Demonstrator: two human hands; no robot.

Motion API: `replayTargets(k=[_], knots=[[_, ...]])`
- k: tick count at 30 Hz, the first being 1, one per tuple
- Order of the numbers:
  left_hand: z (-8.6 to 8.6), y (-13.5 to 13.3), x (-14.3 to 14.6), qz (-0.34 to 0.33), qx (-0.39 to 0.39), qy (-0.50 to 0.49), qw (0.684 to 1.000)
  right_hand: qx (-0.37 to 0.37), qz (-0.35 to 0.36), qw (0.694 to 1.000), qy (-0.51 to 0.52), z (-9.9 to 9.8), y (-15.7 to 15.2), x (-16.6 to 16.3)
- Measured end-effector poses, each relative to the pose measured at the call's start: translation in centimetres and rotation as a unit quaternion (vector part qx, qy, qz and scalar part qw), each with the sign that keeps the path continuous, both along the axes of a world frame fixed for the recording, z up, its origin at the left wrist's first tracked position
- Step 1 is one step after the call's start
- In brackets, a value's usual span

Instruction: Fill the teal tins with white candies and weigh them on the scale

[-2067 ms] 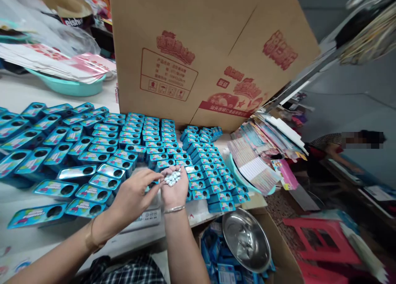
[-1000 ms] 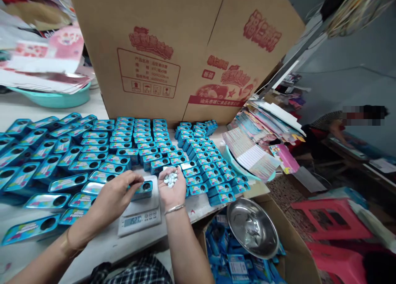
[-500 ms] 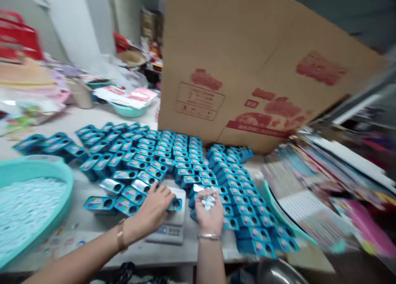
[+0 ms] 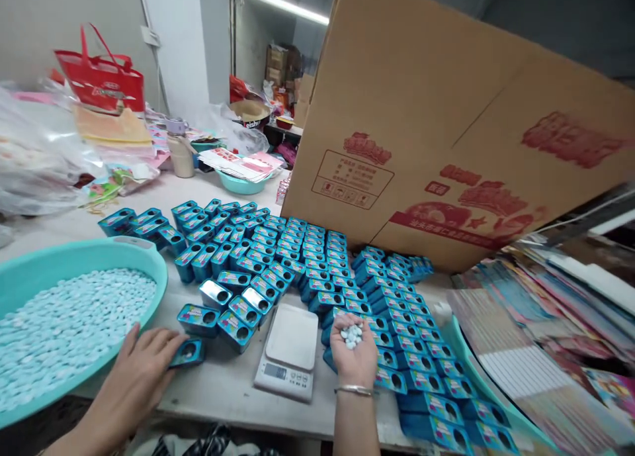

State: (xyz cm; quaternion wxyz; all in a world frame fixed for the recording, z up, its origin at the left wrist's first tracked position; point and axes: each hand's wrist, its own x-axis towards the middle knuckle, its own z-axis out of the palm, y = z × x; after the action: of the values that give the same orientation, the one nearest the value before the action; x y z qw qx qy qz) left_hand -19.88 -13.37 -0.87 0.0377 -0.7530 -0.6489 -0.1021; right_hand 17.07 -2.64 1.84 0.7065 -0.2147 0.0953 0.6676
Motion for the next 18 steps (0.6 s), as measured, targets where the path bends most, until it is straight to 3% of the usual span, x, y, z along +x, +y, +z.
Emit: replayTargets(k=[5, 15, 18], knots=[[0.7, 3.3, 0.1, 0.019, 0.032, 0.046, 0.998, -0.015, 0.007, 0.999, 0.05, 0.8, 0.5, -1.1], [1.9, 8.1, -1.0, 0.068, 0.033, 0.147, 0.986, 0.01, -0.003, 1.0, 0.016, 0.5, 0.3, -0.3], [2.1, 8.1, -1.6, 0.035, 0.041, 0.068, 0.996, 0.013, -0.013, 0.999, 0.03, 0.6, 0.1, 0.0]])
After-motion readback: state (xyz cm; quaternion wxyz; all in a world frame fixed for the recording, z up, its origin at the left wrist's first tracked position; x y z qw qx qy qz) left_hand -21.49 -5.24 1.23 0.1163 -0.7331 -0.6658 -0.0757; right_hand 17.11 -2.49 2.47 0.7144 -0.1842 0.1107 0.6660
